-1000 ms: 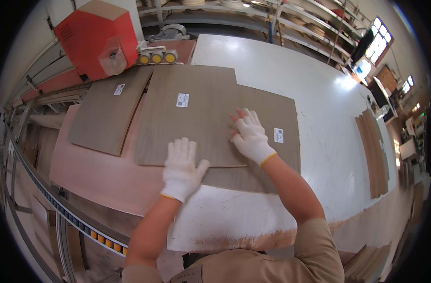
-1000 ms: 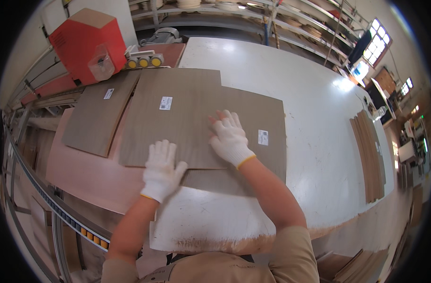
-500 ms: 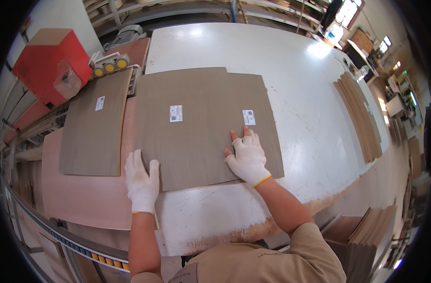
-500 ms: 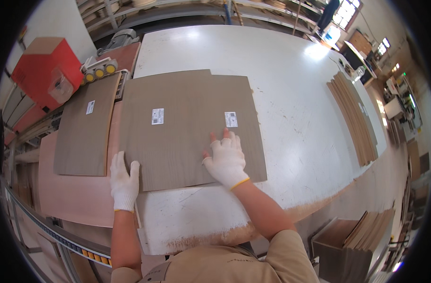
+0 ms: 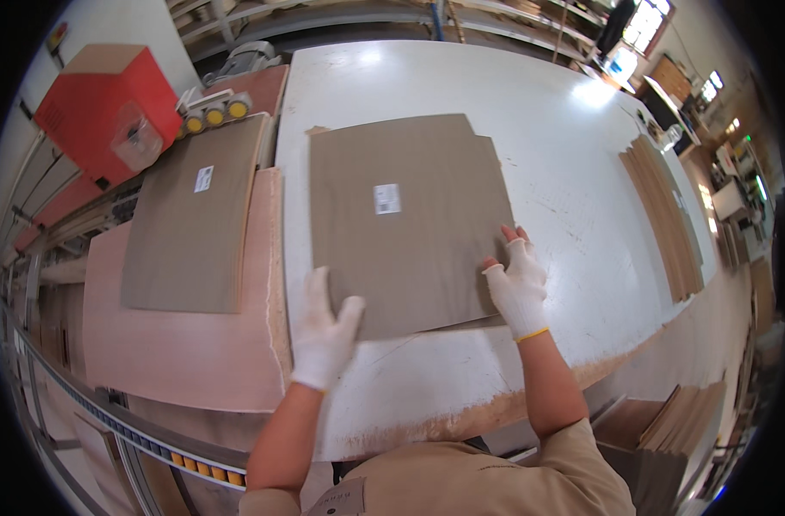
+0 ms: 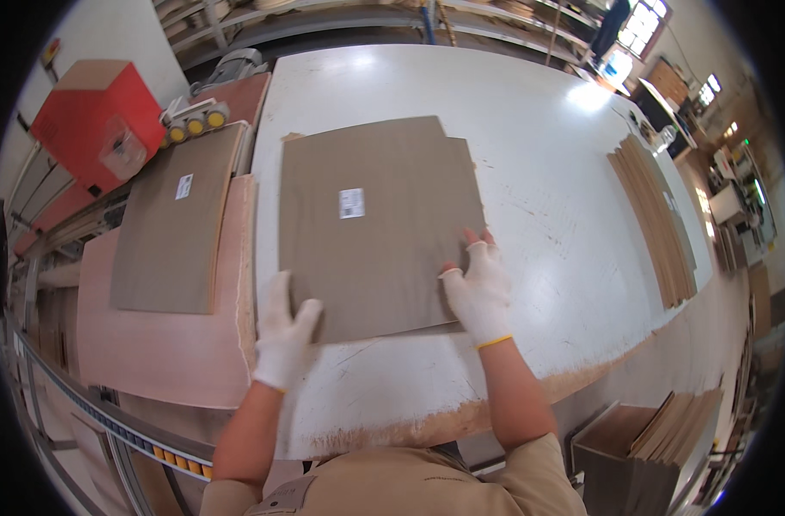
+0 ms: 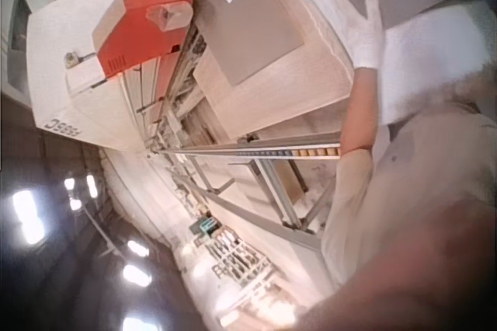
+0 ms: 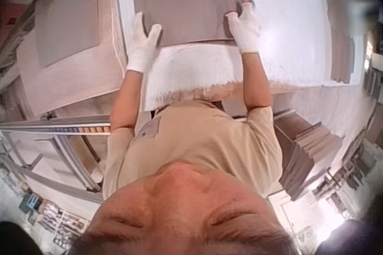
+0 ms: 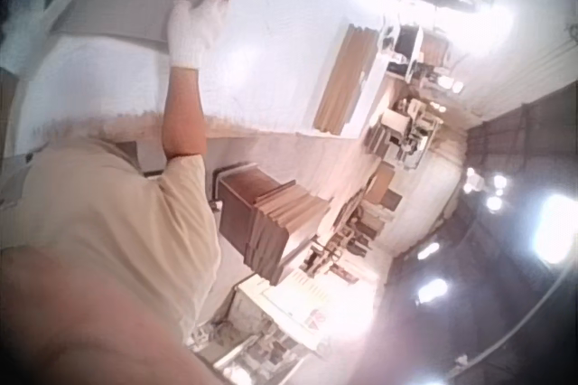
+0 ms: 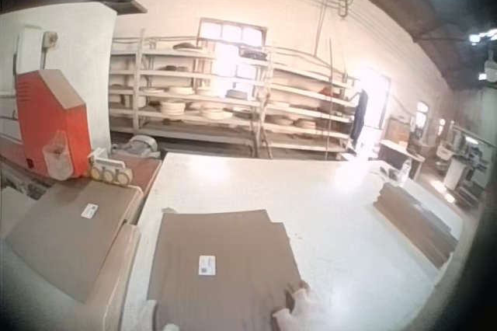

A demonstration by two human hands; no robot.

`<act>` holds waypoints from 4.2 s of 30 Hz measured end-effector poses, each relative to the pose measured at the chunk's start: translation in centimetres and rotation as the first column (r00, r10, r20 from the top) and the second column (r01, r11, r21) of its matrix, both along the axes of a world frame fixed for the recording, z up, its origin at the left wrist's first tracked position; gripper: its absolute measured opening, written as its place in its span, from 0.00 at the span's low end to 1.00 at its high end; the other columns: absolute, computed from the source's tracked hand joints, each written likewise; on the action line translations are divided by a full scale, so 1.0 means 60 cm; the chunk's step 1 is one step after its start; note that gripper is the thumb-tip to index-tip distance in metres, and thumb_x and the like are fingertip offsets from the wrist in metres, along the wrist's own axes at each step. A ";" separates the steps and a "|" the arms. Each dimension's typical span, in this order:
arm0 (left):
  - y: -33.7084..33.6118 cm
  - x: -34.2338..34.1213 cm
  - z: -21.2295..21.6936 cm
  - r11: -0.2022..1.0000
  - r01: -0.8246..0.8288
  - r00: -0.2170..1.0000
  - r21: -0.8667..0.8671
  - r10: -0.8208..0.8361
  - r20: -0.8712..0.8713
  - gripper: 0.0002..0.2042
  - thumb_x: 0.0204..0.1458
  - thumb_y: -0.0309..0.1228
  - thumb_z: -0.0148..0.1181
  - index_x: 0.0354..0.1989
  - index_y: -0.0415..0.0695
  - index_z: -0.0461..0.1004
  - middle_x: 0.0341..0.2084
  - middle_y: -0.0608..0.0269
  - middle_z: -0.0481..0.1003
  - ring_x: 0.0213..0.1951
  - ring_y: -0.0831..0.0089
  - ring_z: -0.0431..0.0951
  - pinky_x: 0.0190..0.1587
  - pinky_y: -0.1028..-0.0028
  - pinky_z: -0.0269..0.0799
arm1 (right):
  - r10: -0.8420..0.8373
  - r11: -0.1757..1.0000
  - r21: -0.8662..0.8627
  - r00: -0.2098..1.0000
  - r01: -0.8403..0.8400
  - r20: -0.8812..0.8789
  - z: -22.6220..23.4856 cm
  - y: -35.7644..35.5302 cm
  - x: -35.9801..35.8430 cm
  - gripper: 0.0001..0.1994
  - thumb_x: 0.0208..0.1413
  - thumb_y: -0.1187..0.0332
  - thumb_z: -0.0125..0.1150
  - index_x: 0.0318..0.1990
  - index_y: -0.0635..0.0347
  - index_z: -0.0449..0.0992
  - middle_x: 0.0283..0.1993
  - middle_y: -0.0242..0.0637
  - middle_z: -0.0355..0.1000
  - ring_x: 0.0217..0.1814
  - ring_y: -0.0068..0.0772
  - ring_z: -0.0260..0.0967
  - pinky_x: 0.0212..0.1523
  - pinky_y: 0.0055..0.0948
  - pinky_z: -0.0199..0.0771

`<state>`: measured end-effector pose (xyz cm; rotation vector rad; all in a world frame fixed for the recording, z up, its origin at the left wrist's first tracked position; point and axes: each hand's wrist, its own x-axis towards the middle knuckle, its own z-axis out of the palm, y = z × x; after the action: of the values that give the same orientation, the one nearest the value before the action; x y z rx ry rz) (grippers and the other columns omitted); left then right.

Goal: The person repeatedly picks up flat cardboard sheets from a workbench and stacks them onto a growing pile on the floor. The person handles the sheets one at a time, aligning them before placing them down.

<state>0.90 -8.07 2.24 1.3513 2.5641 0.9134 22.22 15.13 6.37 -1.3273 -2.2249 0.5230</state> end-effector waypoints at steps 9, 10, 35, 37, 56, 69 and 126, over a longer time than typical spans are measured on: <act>0.049 0.015 0.026 0.992 -0.122 0.948 -0.023 0.124 0.294 0.39 0.58 0.46 0.64 0.74 0.40 0.61 0.76 0.33 0.54 0.75 0.40 0.59 0.75 0.51 0.59 | 0.014 0.995 0.088 0.958 -0.041 0.286 -0.088 0.009 0.034 0.25 0.57 0.62 0.69 0.62 0.60 0.79 0.73 0.55 0.67 0.79 0.56 0.58 0.74 0.47 0.64; 0.046 0.016 0.029 0.992 -0.124 0.940 -0.004 0.119 0.320 0.39 0.57 0.47 0.64 0.75 0.41 0.61 0.77 0.34 0.54 0.76 0.40 0.59 0.75 0.52 0.60 | 0.015 0.996 0.085 0.959 -0.040 0.283 -0.089 0.012 0.039 0.25 0.57 0.62 0.69 0.62 0.60 0.79 0.72 0.55 0.67 0.79 0.56 0.58 0.74 0.48 0.64; -0.097 -0.181 -0.002 0.965 -0.258 0.880 0.040 0.252 -0.403 0.22 0.68 0.45 0.51 0.56 0.37 0.73 0.55 0.43 0.74 0.59 0.43 0.70 0.66 0.49 0.63 | 0.250 0.820 -0.502 0.961 -0.275 -0.118 -0.037 -0.232 -0.445 0.39 0.63 0.56 0.59 0.80 0.57 0.57 0.75 0.59 0.66 0.75 0.59 0.67 0.73 0.46 0.67; -0.092 -0.153 0.012 0.986 -0.162 0.971 0.044 0.167 -0.171 0.21 0.68 0.44 0.50 0.57 0.39 0.74 0.55 0.47 0.76 0.60 0.45 0.71 0.66 0.52 0.66 | 0.290 0.745 -0.598 0.951 -0.295 -0.108 -0.035 -0.235 -0.457 0.36 0.62 0.58 0.58 0.77 0.60 0.60 0.71 0.60 0.70 0.72 0.60 0.70 0.70 0.47 0.70; -0.199 -0.360 0.086 0.871 -0.426 0.492 -0.243 0.449 0.746 0.26 0.68 0.51 0.57 0.61 0.42 0.79 0.52 0.54 0.82 0.48 0.66 0.84 0.51 0.60 0.79 | 0.221 0.803 -0.501 0.942 -0.322 -0.252 0.037 -0.052 -0.194 0.19 0.65 0.58 0.55 0.53 0.64 0.79 0.58 0.55 0.78 0.60 0.55 0.76 0.59 0.46 0.78; 0.048 -0.121 0.041 0.972 -0.193 0.558 0.132 -0.002 0.830 0.26 0.65 0.47 0.64 0.49 0.29 0.82 0.38 0.60 0.84 0.37 0.74 0.82 0.42 0.71 0.77 | -0.193 0.751 -0.656 0.924 -0.079 -0.331 -0.003 0.068 0.102 0.14 0.66 0.63 0.59 0.48 0.68 0.79 0.43 0.38 0.77 0.49 0.28 0.73 0.51 0.32 0.72; -0.277 -0.473 0.033 0.647 -0.760 0.642 -0.064 0.732 -0.227 0.31 0.66 0.55 0.46 0.53 0.35 0.79 0.54 0.33 0.78 0.59 0.36 0.76 0.64 0.45 0.69 | 0.290 0.783 -0.544 0.951 -0.302 -0.110 0.013 -0.200 -0.420 0.27 0.63 0.61 0.56 0.64 0.72 0.67 0.60 0.68 0.76 0.64 0.67 0.76 0.65 0.51 0.74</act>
<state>-27.50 -24.68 4.23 0.2594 3.3109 0.6373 -3.00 3.16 7.15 -1.2066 -2.3723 1.3872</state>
